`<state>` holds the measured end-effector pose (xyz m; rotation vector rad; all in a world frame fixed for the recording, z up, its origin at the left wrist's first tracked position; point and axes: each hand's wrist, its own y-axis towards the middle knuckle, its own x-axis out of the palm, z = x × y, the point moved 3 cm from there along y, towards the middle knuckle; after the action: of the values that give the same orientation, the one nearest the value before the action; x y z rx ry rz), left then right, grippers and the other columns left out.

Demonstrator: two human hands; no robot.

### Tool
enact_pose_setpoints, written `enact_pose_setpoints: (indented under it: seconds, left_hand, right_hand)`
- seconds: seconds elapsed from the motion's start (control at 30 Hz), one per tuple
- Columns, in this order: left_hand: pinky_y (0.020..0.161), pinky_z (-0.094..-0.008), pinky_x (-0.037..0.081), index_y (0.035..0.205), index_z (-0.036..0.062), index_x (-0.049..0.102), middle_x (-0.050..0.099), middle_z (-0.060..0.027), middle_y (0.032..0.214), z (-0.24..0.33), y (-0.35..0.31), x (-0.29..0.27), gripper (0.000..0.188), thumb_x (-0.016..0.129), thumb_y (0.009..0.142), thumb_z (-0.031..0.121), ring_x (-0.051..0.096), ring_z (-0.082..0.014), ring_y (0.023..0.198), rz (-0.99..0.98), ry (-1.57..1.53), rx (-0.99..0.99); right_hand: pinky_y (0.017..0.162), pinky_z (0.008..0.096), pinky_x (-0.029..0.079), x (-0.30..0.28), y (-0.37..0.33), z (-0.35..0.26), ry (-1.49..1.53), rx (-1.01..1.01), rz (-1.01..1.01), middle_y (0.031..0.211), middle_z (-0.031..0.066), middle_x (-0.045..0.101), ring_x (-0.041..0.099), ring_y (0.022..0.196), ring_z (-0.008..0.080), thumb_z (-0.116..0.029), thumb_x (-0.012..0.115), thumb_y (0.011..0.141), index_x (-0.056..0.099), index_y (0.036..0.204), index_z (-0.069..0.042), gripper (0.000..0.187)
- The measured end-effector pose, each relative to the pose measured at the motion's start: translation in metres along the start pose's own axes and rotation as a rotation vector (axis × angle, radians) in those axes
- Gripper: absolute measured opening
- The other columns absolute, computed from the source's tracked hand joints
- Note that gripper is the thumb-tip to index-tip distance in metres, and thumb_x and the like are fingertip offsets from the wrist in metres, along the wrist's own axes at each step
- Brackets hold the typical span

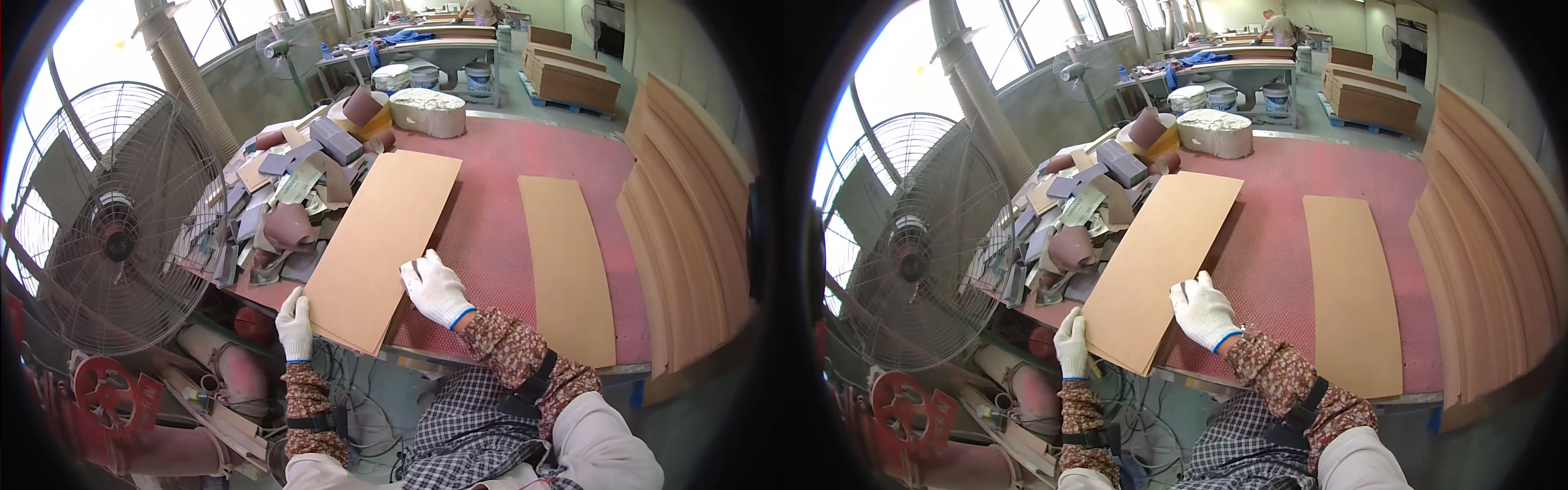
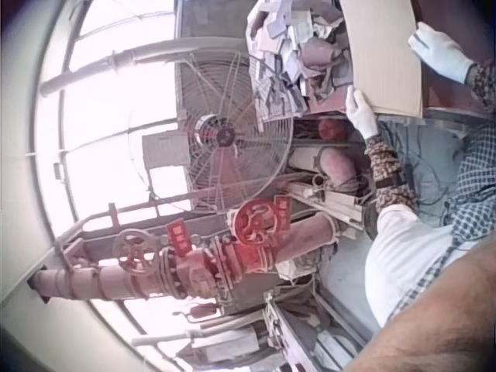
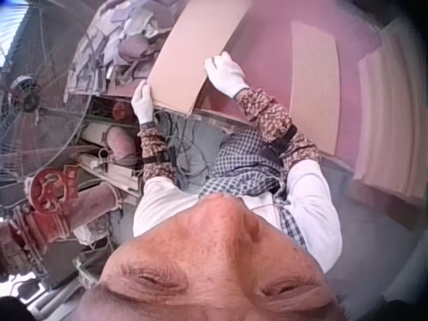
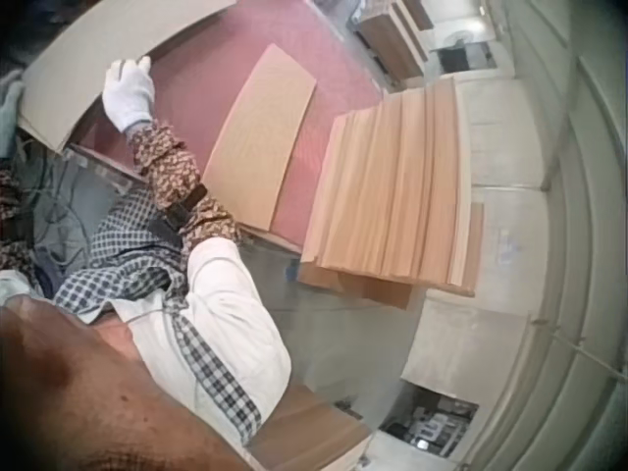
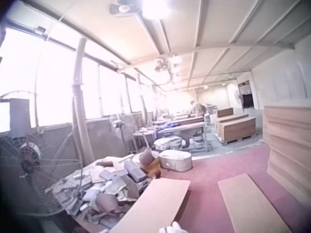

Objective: The person is inspecting and sorting thin wooden boards on a production table.

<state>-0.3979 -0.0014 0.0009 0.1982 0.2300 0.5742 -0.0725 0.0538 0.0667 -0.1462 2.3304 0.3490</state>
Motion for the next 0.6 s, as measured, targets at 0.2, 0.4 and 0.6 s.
enact_pose_setpoints:
  seconds: [0.2,0.4,0.6]
  left_hand:
    - [0.105,-0.0314,0.054,0.136,-0.0073,0.070,0.076,-0.0130,0.130,-0.011,0.004,0.003,0.034,0.065,0.108,0.011,0.070,-0.0179,0.117,0.018,-0.083,-0.010]
    - [0.105,-0.0322,0.053,0.134,-0.0074,0.071,0.076,-0.0121,0.128,-0.029,-0.002,-0.010,0.032,0.061,0.110,0.011,0.070,-0.0183,0.116,0.046,-0.134,0.026]
    - [0.104,-0.0331,0.054,0.132,-0.0076,0.071,0.076,-0.0114,0.126,-0.045,0.009,-0.004,0.031,0.060,0.110,0.010,0.070,-0.0181,0.114,0.050,-0.163,0.056]
  right_hand:
    - [0.087,0.0576,0.059,0.003,0.024,0.001,-0.145,-0.162,0.012,0.121,0.0246,0.065,0.072,0.099,0.0441,-0.042,0.051,0.109,0.073,0.116,-0.013,0.038]
    - [0.092,0.0562,0.058,0.022,0.036,0.002,-0.108,-0.031,-0.010,0.122,0.0233,0.066,0.071,0.105,0.0440,-0.044,0.052,0.108,0.076,0.112,-0.012,0.040]
    - [0.091,0.0553,0.058,0.024,0.042,0.011,-0.111,0.006,-0.025,0.123,0.0235,0.064,0.071,0.103,0.0448,-0.042,0.053,0.108,0.075,0.112,-0.008,0.041]
